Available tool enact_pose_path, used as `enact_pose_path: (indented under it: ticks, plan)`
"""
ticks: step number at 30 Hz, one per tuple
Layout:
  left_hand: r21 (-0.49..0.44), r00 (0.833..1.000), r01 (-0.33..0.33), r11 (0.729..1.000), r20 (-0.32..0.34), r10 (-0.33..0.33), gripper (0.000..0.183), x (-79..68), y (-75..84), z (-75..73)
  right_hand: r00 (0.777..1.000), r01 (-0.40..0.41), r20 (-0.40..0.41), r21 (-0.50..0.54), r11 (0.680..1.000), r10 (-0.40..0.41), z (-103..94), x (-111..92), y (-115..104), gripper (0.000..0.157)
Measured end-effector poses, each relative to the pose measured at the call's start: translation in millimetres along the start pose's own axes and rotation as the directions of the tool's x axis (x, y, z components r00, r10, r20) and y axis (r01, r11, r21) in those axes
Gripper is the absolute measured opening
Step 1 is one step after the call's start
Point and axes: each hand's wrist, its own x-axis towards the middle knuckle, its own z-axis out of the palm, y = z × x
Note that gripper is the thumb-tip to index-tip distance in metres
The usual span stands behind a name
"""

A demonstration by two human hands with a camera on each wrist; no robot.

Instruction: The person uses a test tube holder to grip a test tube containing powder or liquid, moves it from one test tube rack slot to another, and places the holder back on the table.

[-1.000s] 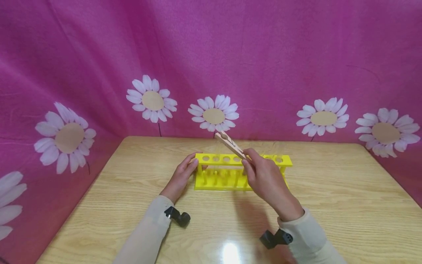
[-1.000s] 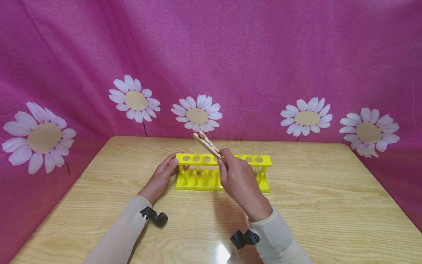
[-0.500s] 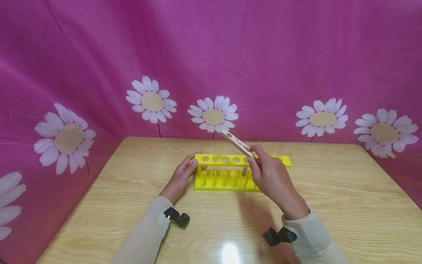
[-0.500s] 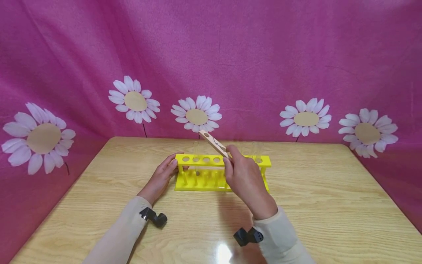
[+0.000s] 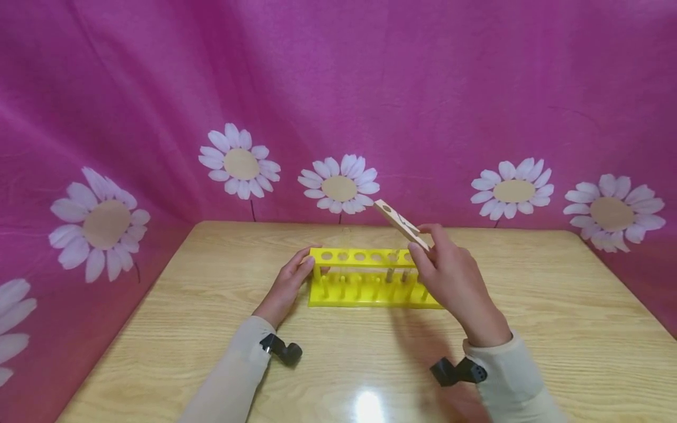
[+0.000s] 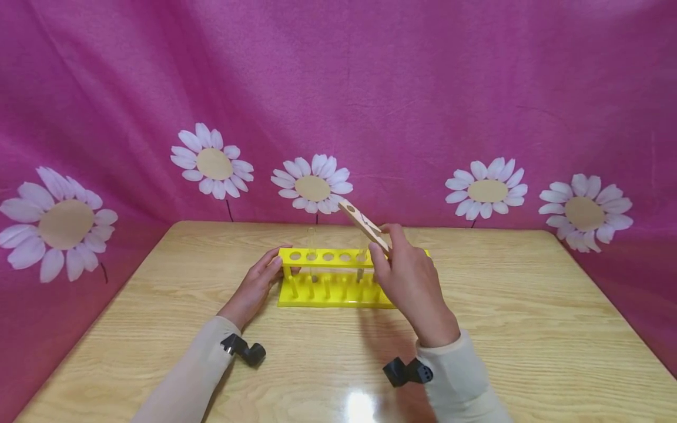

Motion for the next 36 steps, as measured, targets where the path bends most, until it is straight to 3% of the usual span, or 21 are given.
enact_pose_path:
  ticks: [3,10,26,36]
  plan:
    - [0.005,1.0,-0.021,1.0,-0.009,0.021,0.054,6.2,-12.5,-1.8,0.999,-0.002,-0.036,-0.021,1.0,0.002,-7.8,0.2,4.8,0.038]
    - [0.039,0.998,-0.066,0.997,0.002,0.066,0.056,5.7,-14.5,-3.0,0.995,-0.038,-0.094,-0.039,0.999,0.034,-23.5,-1.2,14.3,0.043]
    - [0.031,0.999,-0.047,0.998,-0.004,0.047,0.056,6.7,-14.1,-2.0,0.962,-0.109,-0.263,-0.116,0.987,0.075,-32.8,-2.6,21.0,0.031]
    - [0.048,0.999,-0.033,0.998,0.002,0.033,0.058,6.3,-13.7,-3.0,0.957,-0.19,-0.246,-0.13,0.973,0.154,-38.5,-8.2,37.8,0.034]
